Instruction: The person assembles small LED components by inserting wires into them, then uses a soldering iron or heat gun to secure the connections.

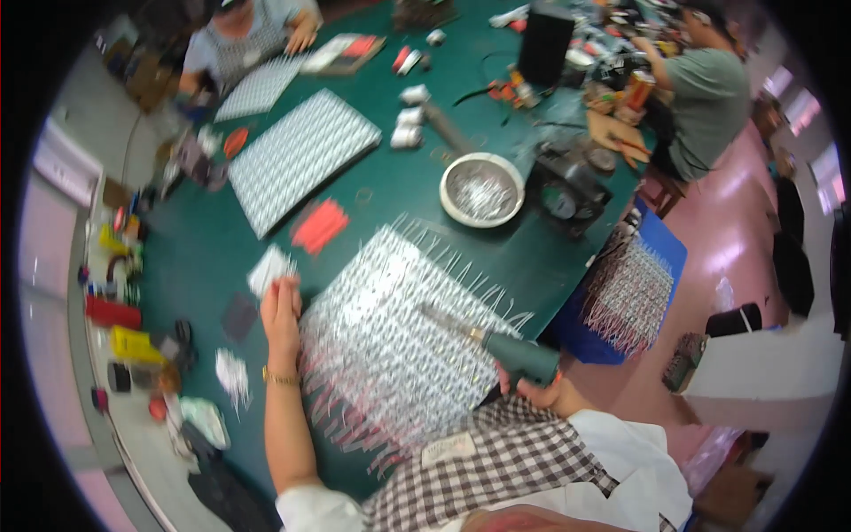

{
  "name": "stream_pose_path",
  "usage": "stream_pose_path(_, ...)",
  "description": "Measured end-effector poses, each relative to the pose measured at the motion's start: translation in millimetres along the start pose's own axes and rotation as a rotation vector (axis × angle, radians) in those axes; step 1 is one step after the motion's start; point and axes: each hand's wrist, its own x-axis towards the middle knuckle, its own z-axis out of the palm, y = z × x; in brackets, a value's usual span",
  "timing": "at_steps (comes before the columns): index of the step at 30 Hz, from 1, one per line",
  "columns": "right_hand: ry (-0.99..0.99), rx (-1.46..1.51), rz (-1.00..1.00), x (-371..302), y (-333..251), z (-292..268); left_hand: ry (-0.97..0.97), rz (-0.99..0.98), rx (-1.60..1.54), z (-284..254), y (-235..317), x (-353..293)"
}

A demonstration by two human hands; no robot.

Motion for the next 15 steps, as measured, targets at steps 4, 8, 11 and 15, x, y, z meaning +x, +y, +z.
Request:
stream_pose_path(4,0.141,0.040,0.113,16,-24,24,0.043,0.143,0.052,1,0,4)
stream_pose_path(8,0.193,0.154,0.129,44,-38,45,0.187,0.112,0.348,-10,20,5)
stream_pose_path(11,0.121,0.244,0.242,61,-46,58,0.103,0.247,0.531,9,46,-7)
stream_pose_path(15,-0.007,0.155,0.204,81,-33,75,0.012,0.173,0.586,26,52,-19)
